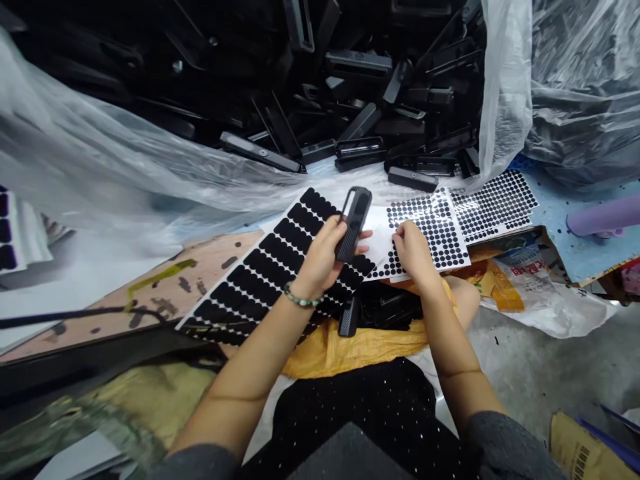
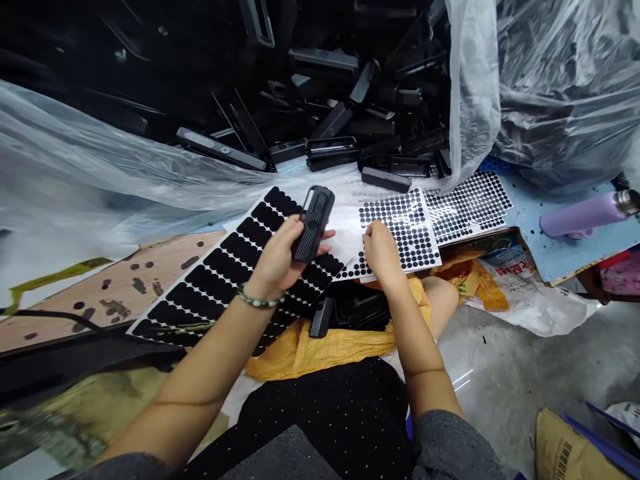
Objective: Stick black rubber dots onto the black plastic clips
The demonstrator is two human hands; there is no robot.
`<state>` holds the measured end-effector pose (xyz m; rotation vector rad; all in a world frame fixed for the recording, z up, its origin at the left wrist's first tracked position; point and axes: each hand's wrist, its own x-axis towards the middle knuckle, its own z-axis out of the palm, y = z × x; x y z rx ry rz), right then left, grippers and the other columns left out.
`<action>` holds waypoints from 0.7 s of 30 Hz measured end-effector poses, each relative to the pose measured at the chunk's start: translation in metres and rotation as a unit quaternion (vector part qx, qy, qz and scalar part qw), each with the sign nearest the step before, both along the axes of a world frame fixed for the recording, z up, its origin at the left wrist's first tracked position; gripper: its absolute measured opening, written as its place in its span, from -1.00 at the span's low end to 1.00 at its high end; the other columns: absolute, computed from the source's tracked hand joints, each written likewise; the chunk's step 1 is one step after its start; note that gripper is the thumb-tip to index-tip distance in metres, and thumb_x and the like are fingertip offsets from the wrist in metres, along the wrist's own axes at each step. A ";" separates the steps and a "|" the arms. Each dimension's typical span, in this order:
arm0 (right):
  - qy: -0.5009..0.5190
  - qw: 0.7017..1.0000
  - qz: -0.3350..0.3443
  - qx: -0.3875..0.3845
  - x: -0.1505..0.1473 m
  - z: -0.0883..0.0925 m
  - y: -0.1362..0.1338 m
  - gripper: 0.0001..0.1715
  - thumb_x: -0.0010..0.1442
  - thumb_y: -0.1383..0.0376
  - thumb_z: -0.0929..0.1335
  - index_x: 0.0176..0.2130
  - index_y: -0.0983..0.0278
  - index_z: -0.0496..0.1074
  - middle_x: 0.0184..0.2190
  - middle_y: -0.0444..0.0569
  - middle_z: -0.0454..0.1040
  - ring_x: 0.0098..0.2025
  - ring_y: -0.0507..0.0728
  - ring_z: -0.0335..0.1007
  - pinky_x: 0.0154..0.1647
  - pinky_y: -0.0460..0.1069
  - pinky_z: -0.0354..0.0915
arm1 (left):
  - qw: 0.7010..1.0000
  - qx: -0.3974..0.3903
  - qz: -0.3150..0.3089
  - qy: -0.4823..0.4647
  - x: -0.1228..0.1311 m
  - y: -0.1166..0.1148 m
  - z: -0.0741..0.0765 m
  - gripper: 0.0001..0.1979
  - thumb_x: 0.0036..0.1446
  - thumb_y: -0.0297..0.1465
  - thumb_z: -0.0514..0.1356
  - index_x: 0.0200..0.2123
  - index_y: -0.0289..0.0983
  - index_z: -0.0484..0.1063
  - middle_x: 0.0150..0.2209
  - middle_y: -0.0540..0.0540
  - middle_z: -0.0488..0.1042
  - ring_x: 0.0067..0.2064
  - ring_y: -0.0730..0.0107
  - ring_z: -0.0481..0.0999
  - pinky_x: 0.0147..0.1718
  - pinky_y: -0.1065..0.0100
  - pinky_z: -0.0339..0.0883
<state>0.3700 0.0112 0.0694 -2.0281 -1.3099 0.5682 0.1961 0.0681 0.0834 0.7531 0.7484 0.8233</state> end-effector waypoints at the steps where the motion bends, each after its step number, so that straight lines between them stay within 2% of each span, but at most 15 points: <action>1: 0.062 0.998 -0.020 0.025 -0.003 0.002 -0.002 -0.92 0.12 0.35 0.30 -0.38 0.19 0.25 -0.40 -0.11 0.38 -0.34 0.09 0.32 -0.17 0.07 0.34 | 1.000 -0.016 0.001 -0.018 0.000 -0.009 -0.003 -0.73 0.05 -0.19 0.33 -0.30 -0.21 0.38 -0.24 -0.03 0.53 -0.15 0.28 0.63 -0.34 0.40 0.53; 4: 0.269 0.958 -0.035 0.092 -0.016 0.010 -0.009 -0.84 0.08 0.20 0.37 -0.34 0.19 0.31 -0.42 -0.16 0.40 -0.36 0.04 0.37 -0.22 0.02 0.40 | 0.998 -0.030 0.006 -0.054 0.002 -0.026 -0.011 -0.69 0.02 -0.20 0.36 -0.25 -0.20 0.40 -0.20 -0.04 0.55 -0.08 0.23 0.62 -0.19 0.28 0.56; 7: 0.372 0.920 -0.006 0.122 -0.032 0.019 -0.014 -0.78 0.04 0.13 0.42 -0.38 0.20 0.37 -0.42 -0.16 0.43 -0.33 0.04 0.42 -0.19 0.02 0.43 | 0.998 -0.015 0.010 -0.059 0.005 -0.034 -0.016 -0.68 0.02 -0.20 0.37 -0.21 -0.19 0.41 -0.19 -0.04 0.57 -0.04 0.24 0.59 -0.02 0.18 0.52; 10: 0.353 0.922 -0.001 0.159 -0.045 0.025 -0.015 -0.80 0.01 0.15 0.45 -0.43 0.21 0.43 -0.29 -0.07 0.43 -0.22 0.08 0.43 -0.21 0.02 0.46 | 0.999 0.010 0.018 -0.050 0.006 -0.037 -0.018 -0.68 0.02 -0.18 0.37 -0.20 -0.18 0.43 -0.20 -0.01 0.56 -0.09 0.32 0.59 0.01 0.22 0.48; 13: 0.312 0.937 -0.009 0.157 -0.051 0.026 -0.016 -0.80 0.01 0.14 0.44 -0.44 0.22 0.46 -0.22 -0.03 0.37 -0.21 0.09 0.39 -0.31 0.00 0.46 | 0.998 0.041 0.024 -0.036 0.005 -0.039 -0.019 -0.66 0.05 -0.15 0.35 -0.16 -0.17 0.42 -0.19 0.00 0.56 -0.13 0.36 0.58 -0.02 0.29 0.46; 17: 0.282 0.949 0.003 0.140 -0.052 0.027 -0.018 -0.83 0.05 0.17 0.41 -0.46 0.22 0.45 -0.28 -0.05 0.35 -0.23 0.08 0.35 -0.29 -0.01 0.43 | 0.996 0.083 0.015 -0.014 0.005 -0.040 -0.024 -0.65 0.11 -0.14 0.29 -0.10 -0.18 0.40 -0.13 -0.03 0.54 -0.09 0.34 0.56 -0.01 0.28 0.44; 21: 0.269 0.952 -0.001 0.146 -0.054 0.025 -0.019 -0.85 0.02 0.22 0.42 -0.49 0.21 0.39 -0.37 -0.10 0.32 -0.26 0.07 0.34 -0.31 -0.02 0.39 | 0.989 0.137 0.043 0.032 0.002 -0.045 -0.030 -0.69 0.14 -0.16 0.26 -0.11 -0.17 0.40 -0.11 -0.04 0.52 -0.01 0.33 0.52 0.08 0.26 0.37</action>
